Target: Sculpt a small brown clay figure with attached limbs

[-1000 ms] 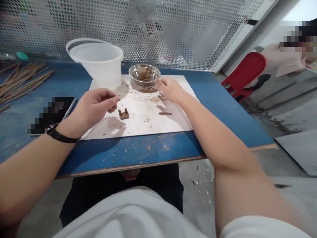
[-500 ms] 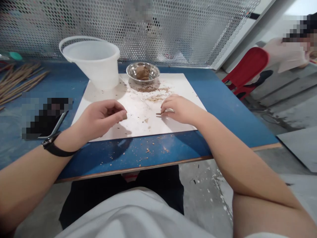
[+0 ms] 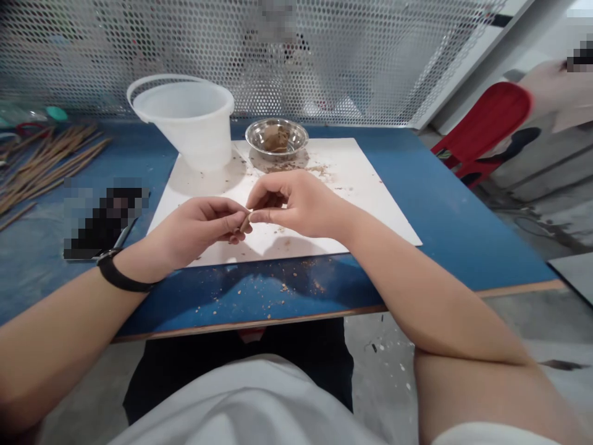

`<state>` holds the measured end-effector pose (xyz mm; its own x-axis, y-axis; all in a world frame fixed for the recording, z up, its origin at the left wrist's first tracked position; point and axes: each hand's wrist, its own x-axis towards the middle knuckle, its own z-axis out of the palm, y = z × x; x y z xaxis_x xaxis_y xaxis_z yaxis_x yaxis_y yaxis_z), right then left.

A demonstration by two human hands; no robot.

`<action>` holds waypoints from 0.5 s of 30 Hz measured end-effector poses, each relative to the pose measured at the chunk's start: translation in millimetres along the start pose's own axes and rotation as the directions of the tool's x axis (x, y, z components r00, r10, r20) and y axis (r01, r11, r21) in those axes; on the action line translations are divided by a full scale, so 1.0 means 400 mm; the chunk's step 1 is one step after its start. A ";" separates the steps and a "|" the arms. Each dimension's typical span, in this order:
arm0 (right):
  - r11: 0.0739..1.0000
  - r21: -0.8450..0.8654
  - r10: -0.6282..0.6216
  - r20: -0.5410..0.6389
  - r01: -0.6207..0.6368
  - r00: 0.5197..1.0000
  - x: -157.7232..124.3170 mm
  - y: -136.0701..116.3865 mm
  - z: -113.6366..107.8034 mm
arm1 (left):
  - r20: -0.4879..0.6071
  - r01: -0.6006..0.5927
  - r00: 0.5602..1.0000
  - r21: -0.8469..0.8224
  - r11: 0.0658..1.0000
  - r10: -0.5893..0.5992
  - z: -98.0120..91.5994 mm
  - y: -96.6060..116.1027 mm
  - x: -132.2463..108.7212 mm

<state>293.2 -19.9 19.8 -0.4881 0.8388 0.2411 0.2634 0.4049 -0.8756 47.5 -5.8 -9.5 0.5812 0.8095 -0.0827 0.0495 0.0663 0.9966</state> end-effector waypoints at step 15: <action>0.915 0.386 0.199 -0.176 -0.119 0.964 -0.030 0.036 0.060 | -0.019 0.038 0.999 -0.177 0.984 -0.042 -0.012 -0.002 -0.004</action>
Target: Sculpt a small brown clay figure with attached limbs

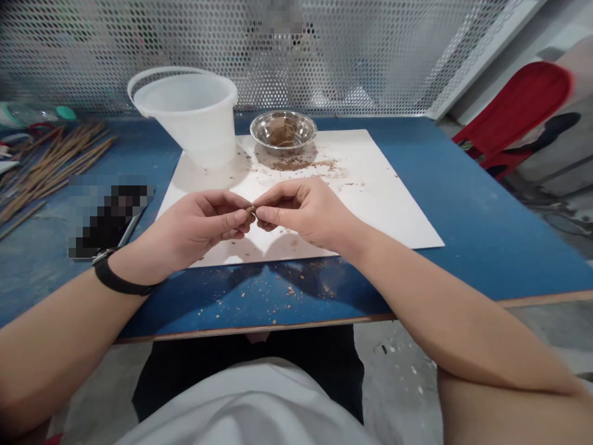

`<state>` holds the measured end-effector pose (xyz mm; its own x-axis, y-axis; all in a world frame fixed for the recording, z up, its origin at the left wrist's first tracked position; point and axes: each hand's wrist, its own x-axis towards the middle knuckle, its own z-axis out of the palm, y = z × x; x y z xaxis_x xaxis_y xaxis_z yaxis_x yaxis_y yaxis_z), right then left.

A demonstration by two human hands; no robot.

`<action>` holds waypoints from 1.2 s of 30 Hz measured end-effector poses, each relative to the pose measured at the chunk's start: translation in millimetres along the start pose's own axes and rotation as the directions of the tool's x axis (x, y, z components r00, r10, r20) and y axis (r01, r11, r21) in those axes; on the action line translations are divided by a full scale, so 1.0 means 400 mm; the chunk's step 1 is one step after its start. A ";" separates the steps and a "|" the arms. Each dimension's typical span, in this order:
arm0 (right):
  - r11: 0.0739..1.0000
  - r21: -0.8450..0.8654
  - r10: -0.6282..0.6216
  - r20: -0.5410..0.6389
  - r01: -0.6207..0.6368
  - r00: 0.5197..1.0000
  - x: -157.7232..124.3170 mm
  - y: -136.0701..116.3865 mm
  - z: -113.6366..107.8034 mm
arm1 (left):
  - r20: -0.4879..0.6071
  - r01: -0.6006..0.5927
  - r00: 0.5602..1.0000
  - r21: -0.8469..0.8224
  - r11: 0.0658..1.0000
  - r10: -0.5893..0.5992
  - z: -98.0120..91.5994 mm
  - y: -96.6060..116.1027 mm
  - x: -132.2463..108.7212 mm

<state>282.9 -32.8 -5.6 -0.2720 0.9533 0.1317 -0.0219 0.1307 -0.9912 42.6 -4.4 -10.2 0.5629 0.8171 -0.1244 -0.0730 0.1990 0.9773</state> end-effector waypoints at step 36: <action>0.548 -0.639 -0.550 0.212 0.541 0.808 0.082 -0.065 0.029 | -0.201 -0.249 0.958 -0.243 0.937 0.203 0.012 0.002 0.010</action>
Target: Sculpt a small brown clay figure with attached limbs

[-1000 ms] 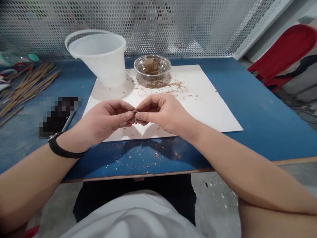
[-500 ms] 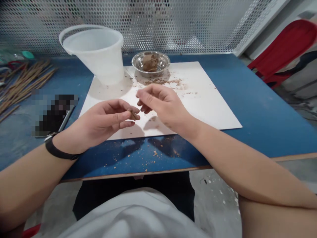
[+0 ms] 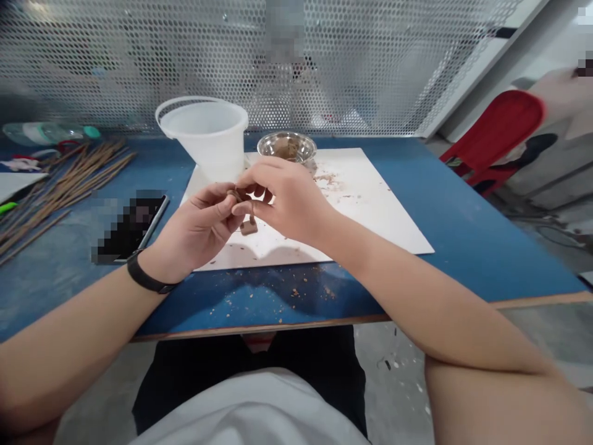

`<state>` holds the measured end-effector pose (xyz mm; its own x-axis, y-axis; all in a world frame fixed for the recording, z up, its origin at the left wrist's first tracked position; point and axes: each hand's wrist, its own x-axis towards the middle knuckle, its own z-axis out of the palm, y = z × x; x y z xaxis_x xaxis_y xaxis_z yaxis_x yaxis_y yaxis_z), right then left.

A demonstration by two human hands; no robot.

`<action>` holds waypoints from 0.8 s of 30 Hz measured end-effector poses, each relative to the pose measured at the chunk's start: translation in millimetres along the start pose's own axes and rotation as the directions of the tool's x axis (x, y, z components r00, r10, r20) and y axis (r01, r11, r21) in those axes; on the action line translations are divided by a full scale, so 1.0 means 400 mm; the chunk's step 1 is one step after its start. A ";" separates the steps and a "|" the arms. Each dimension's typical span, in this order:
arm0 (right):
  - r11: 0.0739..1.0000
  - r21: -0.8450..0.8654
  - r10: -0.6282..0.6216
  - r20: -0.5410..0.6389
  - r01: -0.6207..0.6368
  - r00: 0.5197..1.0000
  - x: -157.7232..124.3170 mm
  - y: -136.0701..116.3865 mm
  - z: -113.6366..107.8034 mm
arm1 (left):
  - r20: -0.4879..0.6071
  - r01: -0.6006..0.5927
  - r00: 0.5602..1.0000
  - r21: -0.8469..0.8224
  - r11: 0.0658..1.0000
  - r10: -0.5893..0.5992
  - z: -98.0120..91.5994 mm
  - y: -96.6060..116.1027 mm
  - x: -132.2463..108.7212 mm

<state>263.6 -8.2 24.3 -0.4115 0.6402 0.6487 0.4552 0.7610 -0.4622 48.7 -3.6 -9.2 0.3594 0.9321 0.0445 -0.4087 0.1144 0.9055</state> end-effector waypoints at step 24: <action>0.856 -0.503 0.296 0.288 -0.119 0.911 -0.330 0.046 -0.135 | 0.245 0.246 0.922 0.226 0.943 -0.299 0.014 0.033 -0.020</action>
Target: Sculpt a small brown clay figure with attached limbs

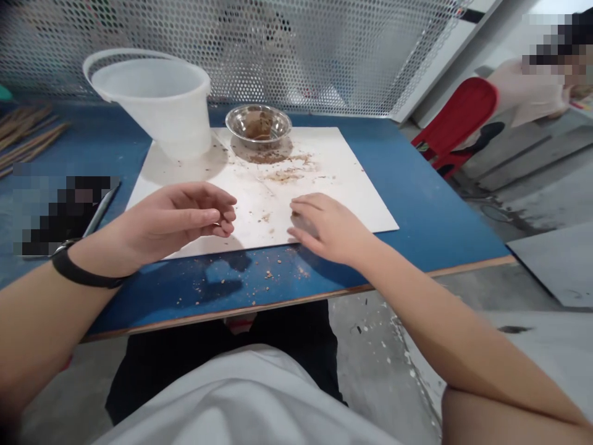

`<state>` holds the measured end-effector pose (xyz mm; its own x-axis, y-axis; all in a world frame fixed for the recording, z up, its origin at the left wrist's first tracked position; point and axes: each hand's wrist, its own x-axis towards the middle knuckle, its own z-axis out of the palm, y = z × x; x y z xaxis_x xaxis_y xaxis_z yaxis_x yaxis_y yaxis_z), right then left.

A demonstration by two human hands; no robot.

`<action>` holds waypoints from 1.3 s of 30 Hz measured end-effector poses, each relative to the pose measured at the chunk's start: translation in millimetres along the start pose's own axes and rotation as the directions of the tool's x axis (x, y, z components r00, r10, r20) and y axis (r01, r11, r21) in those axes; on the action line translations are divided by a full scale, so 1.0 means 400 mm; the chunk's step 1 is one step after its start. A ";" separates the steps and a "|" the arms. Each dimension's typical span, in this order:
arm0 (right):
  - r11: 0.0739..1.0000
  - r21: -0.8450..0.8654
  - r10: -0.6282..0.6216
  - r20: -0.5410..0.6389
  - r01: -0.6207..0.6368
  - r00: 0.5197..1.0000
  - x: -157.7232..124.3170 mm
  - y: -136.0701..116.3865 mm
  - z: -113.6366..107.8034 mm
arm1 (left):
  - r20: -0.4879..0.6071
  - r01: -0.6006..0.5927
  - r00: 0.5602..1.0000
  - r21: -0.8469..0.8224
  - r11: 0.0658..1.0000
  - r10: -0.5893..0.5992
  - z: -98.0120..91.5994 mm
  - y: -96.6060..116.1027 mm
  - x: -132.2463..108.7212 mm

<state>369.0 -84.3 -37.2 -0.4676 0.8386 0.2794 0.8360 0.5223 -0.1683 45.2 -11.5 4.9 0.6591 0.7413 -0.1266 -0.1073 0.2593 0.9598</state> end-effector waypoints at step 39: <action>0.964 0.008 0.257 0.196 -0.264 0.946 0.309 0.117 0.069 | 0.013 0.042 0.999 0.046 0.998 -0.043 -0.025 0.011 0.010</action>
<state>342.3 48.0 -36.7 -0.2836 0.9583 0.0360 0.9274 0.2836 -0.2437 39.8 -1.3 6.2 0.6729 0.7212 -0.1644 -0.0447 0.2615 0.9642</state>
